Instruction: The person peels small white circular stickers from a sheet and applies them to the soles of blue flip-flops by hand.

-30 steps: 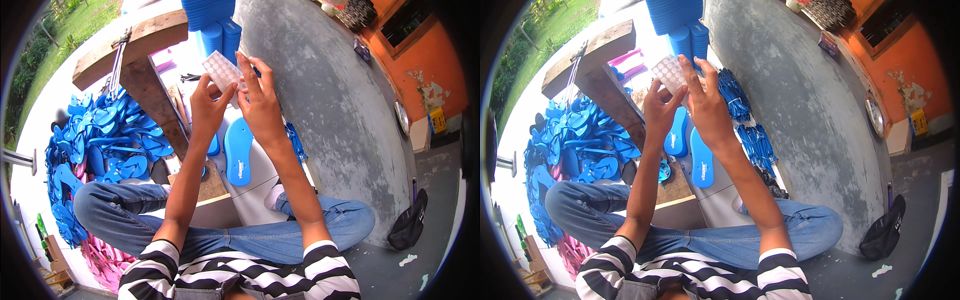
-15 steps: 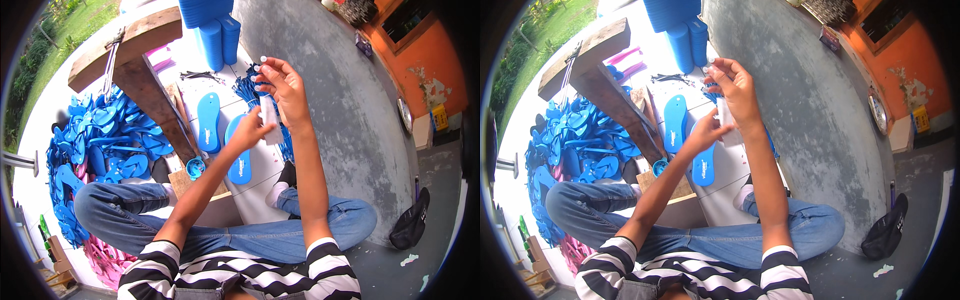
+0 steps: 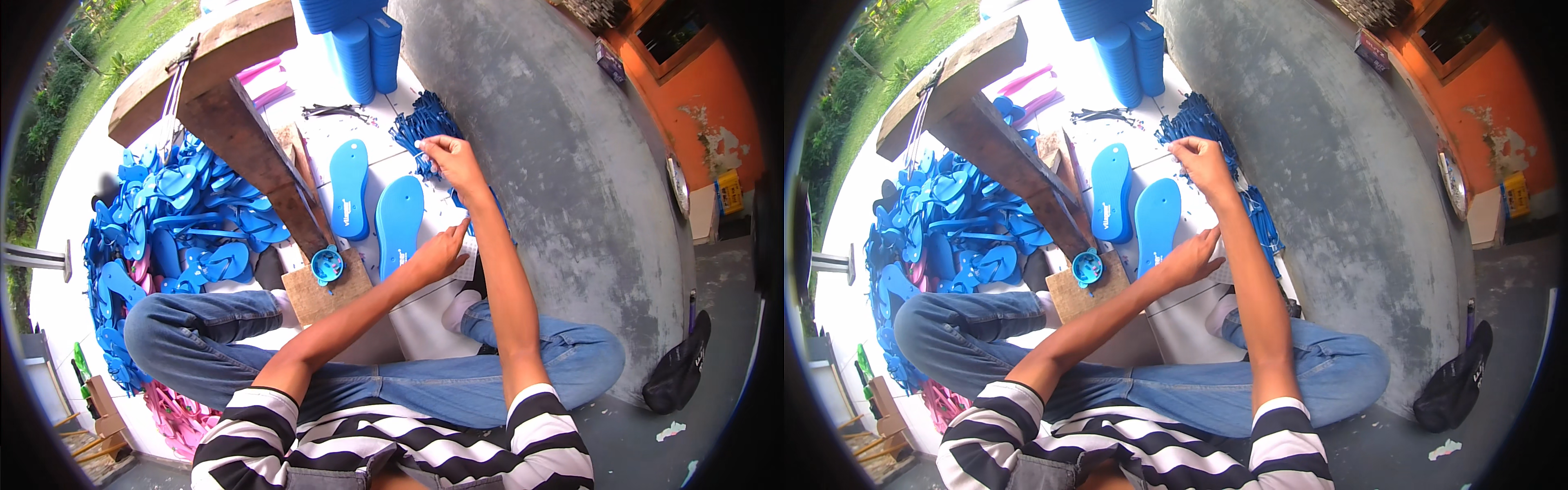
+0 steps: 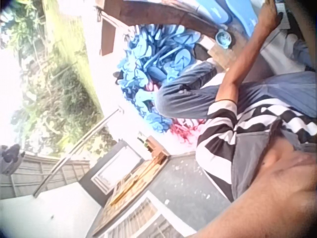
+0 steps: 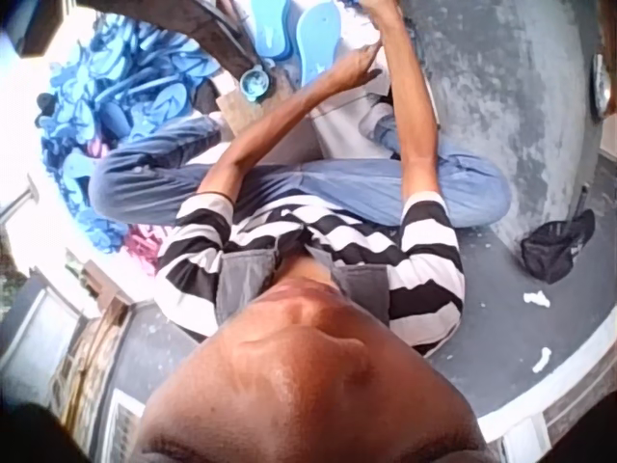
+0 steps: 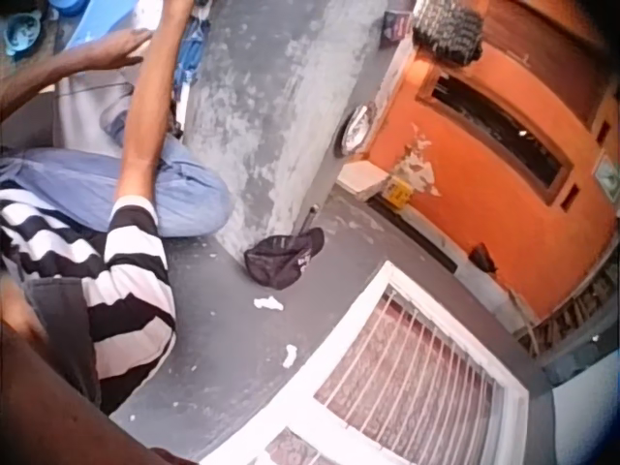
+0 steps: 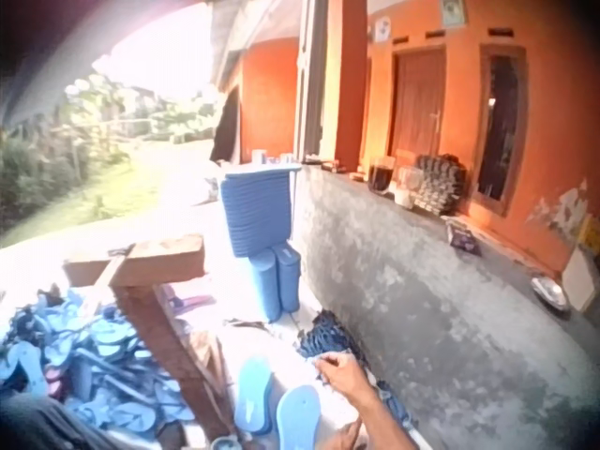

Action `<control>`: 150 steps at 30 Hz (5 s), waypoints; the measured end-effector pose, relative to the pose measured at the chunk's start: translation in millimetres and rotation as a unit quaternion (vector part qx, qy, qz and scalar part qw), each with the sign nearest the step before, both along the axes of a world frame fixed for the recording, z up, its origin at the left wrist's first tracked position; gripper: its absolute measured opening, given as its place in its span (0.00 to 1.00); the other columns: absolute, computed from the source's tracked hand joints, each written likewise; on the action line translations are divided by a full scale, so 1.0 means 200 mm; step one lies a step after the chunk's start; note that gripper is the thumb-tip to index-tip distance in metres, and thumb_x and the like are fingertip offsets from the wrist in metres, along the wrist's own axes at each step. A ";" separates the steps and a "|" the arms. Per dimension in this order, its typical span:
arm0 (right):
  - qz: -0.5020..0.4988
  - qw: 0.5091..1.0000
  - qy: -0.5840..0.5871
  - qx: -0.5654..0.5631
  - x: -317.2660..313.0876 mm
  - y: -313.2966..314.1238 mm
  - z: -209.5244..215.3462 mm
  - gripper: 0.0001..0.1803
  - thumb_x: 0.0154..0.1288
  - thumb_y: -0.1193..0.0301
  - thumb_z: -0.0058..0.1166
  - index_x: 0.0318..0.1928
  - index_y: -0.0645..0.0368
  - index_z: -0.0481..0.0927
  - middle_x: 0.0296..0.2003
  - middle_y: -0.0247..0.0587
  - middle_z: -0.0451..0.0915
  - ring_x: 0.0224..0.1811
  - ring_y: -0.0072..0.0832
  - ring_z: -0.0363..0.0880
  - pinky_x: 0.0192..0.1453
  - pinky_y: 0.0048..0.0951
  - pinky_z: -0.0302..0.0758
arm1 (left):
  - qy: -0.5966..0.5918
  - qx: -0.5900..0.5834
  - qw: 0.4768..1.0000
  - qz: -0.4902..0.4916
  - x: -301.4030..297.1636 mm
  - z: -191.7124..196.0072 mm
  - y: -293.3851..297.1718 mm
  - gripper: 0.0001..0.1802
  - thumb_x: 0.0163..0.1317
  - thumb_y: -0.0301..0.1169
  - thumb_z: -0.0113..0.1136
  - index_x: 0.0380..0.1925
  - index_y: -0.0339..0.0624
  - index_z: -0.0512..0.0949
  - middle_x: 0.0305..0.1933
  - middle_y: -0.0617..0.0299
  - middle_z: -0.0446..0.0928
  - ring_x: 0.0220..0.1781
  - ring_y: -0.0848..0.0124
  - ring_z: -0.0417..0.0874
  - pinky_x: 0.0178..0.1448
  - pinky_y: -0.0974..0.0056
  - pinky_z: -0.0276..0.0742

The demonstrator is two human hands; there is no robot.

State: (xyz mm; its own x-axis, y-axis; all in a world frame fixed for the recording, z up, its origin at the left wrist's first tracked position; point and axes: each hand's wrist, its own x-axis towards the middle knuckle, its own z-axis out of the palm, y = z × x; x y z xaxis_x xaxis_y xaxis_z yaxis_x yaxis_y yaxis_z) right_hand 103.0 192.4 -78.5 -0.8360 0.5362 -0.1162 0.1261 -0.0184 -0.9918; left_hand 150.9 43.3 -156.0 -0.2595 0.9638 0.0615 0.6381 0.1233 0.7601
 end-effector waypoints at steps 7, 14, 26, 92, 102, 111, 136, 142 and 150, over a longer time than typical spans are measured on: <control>0.012 0.996 -0.081 0.038 0.05 0.05 -0.41 0.12 0.63 0.67 0.65 0.35 0.66 0.87 0.25 0.31 0.83 0.26 0.15 0.74 0.30 0.23 0.70 | 0.117 0.125 0.985 0.012 -0.25 0.09 -0.09 0.05 0.57 0.32 0.63 0.31 0.45 0.79 0.24 0.59 0.79 0.31 0.59 0.83 0.33 0.56 0.78; 0.033 0.987 -0.139 0.073 0.06 -0.03 -0.45 0.11 0.62 0.66 0.65 0.36 0.63 0.88 0.24 0.27 0.81 0.24 0.13 0.70 0.27 0.20 0.65 | 0.164 0.098 0.954 0.232 -0.48 -0.02 -0.20 0.16 0.56 0.33 0.66 0.43 0.40 0.77 0.50 0.56 0.78 0.55 0.56 0.76 0.55 0.56 0.74; -0.009 0.973 -0.162 0.163 0.04 -0.04 -0.62 0.15 0.59 0.62 0.64 0.36 0.61 0.89 0.25 0.44 0.86 0.26 0.25 0.83 0.33 0.32 0.75 | 0.242 0.046 0.948 0.204 -0.45 -0.13 -0.16 0.32 0.59 0.40 0.61 0.63 0.36 0.72 0.69 0.57 0.69 0.69 0.56 0.66 0.66 0.53 0.65; 0.004 0.853 -0.379 0.360 -0.06 -0.19 -0.17 0.21 0.61 0.55 0.52 0.38 0.58 0.88 0.38 0.59 0.85 0.45 0.56 0.84 0.52 0.49 0.78 | 0.371 -0.039 0.904 0.207 -0.40 -0.17 -0.08 0.31 0.58 0.41 0.54 0.60 0.35 0.74 0.66 0.48 0.70 0.67 0.53 0.69 0.72 0.46 0.60; -0.023 0.997 -0.048 0.064 -0.05 -0.06 0.11 0.19 0.69 0.63 0.54 0.53 0.62 0.81 0.37 0.38 0.85 0.36 0.20 0.80 0.39 0.21 0.75 | 0.259 -0.023 0.938 0.228 -0.37 -0.10 -0.09 0.44 0.53 0.48 0.65 0.69 0.40 0.66 0.67 0.36 0.63 0.64 0.40 0.66 0.69 0.45 0.64; -0.005 0.998 -0.015 -0.057 -0.06 -0.11 -0.04 0.26 0.74 0.56 0.52 0.63 0.60 0.74 0.51 0.41 0.81 0.50 0.25 0.80 0.49 0.26 0.76 | 0.113 -0.069 0.959 0.249 -0.43 -0.03 -0.07 0.49 0.48 0.51 0.69 0.71 0.46 0.65 0.67 0.30 0.60 0.67 0.35 0.63 0.69 0.43 0.66; 0.013 0.997 -0.034 -0.066 0.01 -0.03 -0.27 0.21 0.66 0.68 0.61 0.57 0.62 0.77 0.38 0.32 0.84 0.38 0.16 0.78 0.40 0.20 0.71 | 0.274 -0.144 0.898 0.313 -1.02 -0.25 -0.08 0.47 0.46 0.47 0.71 0.70 0.59 0.66 0.72 0.40 0.60 0.69 0.42 0.65 0.66 0.44 0.68; 0.008 0.996 -0.041 -0.081 0.03 -0.06 -0.43 0.19 0.61 0.74 0.64 0.53 0.65 0.79 0.36 0.36 0.82 0.34 0.18 0.78 0.38 0.20 0.73 | 0.208 -0.144 0.908 0.333 -1.06 -0.30 -0.14 0.49 0.51 0.52 0.68 0.73 0.56 0.62 0.75 0.39 0.56 0.70 0.38 0.64 0.71 0.39 0.62; -0.012 0.992 -0.121 -0.037 0.01 -0.11 -0.55 0.19 0.58 0.75 0.64 0.50 0.67 0.79 0.35 0.37 0.83 0.32 0.18 0.78 0.37 0.20 0.74 | 0.332 0.000 0.866 0.373 -0.93 -0.23 -0.15 0.32 0.60 0.45 0.61 0.63 0.46 0.72 0.68 0.50 0.67 0.68 0.47 0.66 0.71 0.41 0.57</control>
State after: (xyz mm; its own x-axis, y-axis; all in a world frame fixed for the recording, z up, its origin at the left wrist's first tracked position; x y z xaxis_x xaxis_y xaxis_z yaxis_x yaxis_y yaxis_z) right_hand 105.0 169.4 -187.7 -0.7656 0.5388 -0.3514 0.3588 -0.0958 -0.9285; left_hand -35.6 14.0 -201.6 -0.7174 0.5437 0.4356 0.6775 0.6900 0.2547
